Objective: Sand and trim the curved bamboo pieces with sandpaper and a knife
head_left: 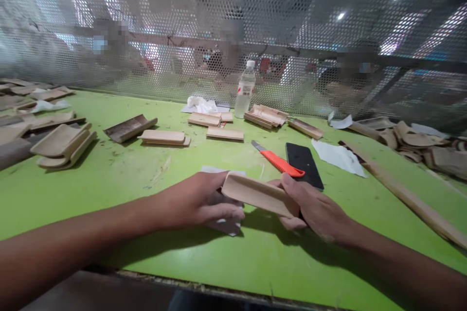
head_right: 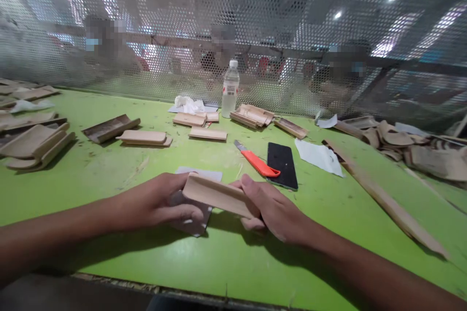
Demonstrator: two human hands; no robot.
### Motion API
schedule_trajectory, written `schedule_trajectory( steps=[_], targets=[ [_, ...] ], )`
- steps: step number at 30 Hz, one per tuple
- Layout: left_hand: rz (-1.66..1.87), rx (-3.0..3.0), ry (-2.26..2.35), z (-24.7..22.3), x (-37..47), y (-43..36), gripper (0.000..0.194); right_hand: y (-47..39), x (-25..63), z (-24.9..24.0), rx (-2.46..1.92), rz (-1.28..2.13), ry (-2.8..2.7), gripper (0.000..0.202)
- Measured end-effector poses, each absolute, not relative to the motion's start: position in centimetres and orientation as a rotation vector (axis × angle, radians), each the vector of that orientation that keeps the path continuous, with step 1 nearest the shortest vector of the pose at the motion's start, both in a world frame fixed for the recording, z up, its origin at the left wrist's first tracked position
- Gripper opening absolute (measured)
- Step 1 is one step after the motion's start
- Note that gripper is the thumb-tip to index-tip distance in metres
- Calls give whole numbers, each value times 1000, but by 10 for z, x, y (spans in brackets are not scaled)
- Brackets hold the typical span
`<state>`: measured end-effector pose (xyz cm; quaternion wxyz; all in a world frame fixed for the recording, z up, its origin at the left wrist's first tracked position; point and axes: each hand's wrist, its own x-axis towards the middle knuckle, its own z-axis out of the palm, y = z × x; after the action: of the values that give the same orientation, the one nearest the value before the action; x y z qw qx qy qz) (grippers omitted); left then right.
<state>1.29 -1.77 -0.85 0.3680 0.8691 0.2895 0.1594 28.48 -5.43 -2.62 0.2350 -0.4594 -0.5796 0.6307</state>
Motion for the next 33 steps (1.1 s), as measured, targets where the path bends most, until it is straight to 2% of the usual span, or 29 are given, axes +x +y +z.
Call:
schedule_trajectory(
  steps=[3, 8, 17, 28, 30, 33],
  targets=[
    [515, 2232, 764, -7, 16, -21, 34, -57, 283, -25, -1324, 1821, -1431, 58],
    [572, 2251, 721, -6, 16, -24, 33, -55, 281, -29, -1316, 1950, -1259, 62],
    [642, 2103, 779, -4, 19, -26, 30, -55, 282, -28, -1286, 1930, -1599, 77],
    [644, 2098, 746, -4, 19, -28, 27, -56, 282, -29, -1299, 1924, -1582, 73],
    [654, 2129, 751, -4, 19, -28, 26, -55, 281, -29, -1328, 1772, -1674, 70],
    [669, 2162, 778, -6, 19, -25, 20, -54, 281, -28, -1279, 1250, -1964, 62]
  ],
)
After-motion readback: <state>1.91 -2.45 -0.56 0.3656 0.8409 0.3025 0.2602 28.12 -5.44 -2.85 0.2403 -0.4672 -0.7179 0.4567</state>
